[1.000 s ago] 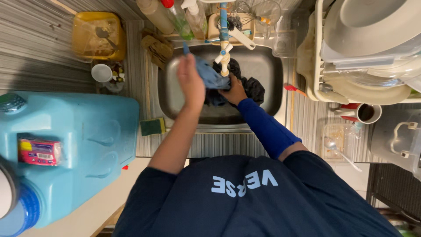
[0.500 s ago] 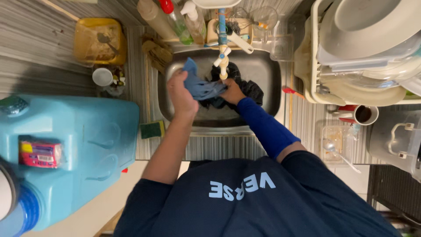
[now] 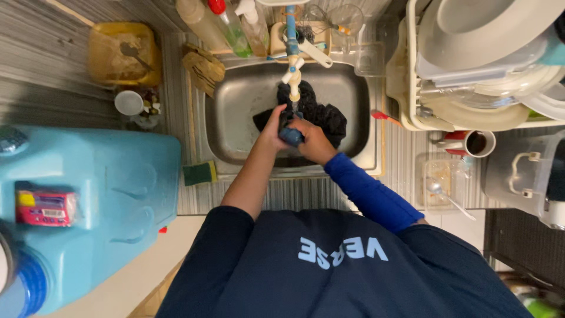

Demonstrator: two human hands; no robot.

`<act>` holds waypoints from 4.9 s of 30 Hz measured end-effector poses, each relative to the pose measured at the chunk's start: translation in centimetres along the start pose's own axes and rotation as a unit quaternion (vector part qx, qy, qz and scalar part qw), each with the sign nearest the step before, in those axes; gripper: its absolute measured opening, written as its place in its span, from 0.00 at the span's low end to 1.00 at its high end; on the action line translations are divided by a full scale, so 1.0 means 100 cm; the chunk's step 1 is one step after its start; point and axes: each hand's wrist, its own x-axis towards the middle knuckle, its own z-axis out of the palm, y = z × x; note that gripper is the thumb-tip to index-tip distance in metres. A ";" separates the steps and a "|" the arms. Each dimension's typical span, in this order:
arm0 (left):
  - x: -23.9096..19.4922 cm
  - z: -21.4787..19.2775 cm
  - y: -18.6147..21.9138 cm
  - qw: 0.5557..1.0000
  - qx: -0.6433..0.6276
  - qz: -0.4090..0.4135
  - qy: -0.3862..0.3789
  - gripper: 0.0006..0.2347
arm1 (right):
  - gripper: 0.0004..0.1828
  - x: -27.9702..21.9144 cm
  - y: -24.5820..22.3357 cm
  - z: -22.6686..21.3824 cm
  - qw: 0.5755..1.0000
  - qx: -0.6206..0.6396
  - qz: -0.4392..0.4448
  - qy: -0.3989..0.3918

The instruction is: The person washes several dark-colored garments by hand in a kitchen sink under running water. They repeatedly wet, rub, and rinse the items, then wring them out and place them aside. A clear plastic container is also rinsed and set down during the process.

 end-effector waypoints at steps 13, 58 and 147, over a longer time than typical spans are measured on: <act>-0.068 0.058 -0.024 0.964 0.068 -0.050 -0.254 0.40 | 0.24 0.007 0.018 -0.073 0.995 0.069 0.067 0.019; -0.139 0.133 0.003 0.927 0.370 0.046 -0.046 0.16 | 0.44 0.004 -0.078 -0.121 0.983 -0.100 -0.102 -0.113; -0.168 0.131 -0.058 0.522 0.782 0.333 0.072 0.29 | 0.12 -0.004 -0.059 -0.085 0.847 -0.466 0.096 -0.236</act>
